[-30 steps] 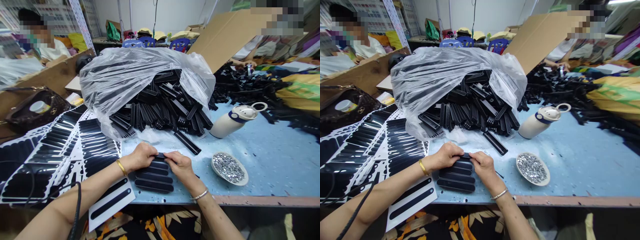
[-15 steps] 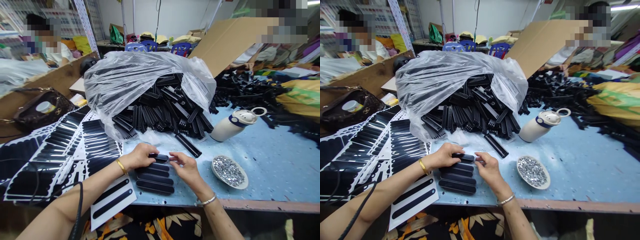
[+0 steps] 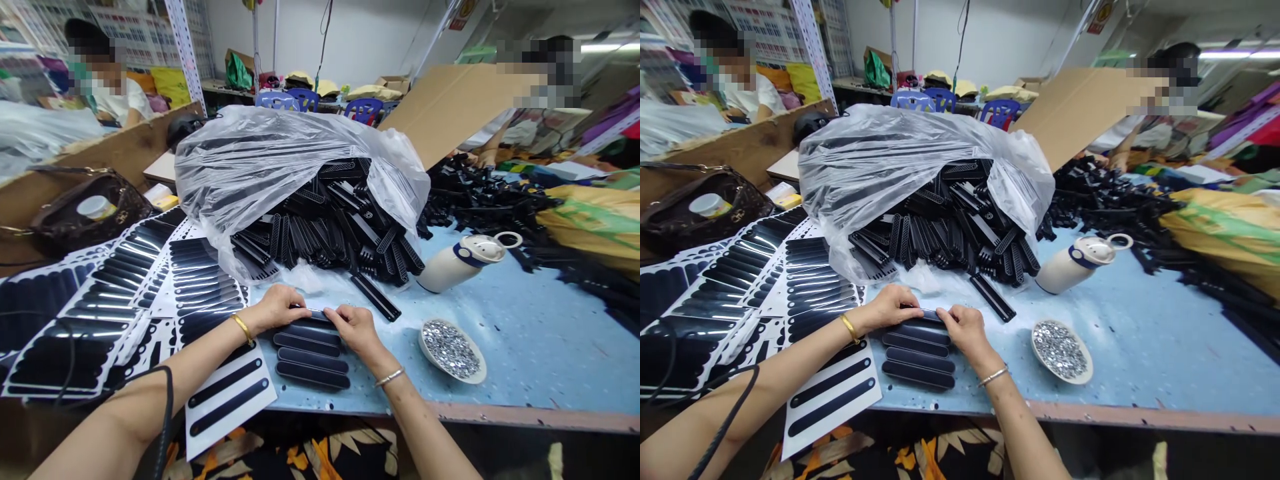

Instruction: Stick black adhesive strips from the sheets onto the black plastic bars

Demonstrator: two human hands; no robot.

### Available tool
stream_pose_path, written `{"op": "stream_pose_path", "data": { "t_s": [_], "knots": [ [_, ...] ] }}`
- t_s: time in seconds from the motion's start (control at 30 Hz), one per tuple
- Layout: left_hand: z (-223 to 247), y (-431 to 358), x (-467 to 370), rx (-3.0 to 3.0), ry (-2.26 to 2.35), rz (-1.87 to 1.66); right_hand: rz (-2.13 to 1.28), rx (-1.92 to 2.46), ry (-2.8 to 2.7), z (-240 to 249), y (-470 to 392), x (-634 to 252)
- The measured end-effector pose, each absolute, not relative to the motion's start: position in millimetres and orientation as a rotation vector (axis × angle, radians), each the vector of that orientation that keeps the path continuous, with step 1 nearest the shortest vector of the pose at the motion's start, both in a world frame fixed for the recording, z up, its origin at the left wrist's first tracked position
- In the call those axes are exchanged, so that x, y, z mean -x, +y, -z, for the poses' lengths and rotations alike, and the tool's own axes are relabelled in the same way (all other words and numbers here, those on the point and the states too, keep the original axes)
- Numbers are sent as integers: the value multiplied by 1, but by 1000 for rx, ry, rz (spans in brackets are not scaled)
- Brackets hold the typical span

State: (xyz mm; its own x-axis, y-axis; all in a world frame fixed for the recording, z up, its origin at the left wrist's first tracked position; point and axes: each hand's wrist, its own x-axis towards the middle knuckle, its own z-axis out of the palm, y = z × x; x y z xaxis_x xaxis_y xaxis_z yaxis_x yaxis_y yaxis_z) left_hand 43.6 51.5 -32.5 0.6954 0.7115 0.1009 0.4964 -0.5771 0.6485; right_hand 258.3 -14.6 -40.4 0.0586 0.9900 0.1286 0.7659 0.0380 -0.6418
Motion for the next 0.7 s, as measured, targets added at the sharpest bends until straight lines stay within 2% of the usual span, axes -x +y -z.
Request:
{"op": "stream_pose_path", "data": {
  "t_s": [0.3,0.5,0.7],
  "knots": [
    [18,51,-47,-2343,970,-359,-672,1738,-1720,35,-16,-269],
    [17,55,-61,-2494,1024,-241,-538,1707,-1827,31,-17,-263],
    [15,44,-26,-2441,925,-338,-483,1677,-1878,28,-25,-263]
  ]
}}
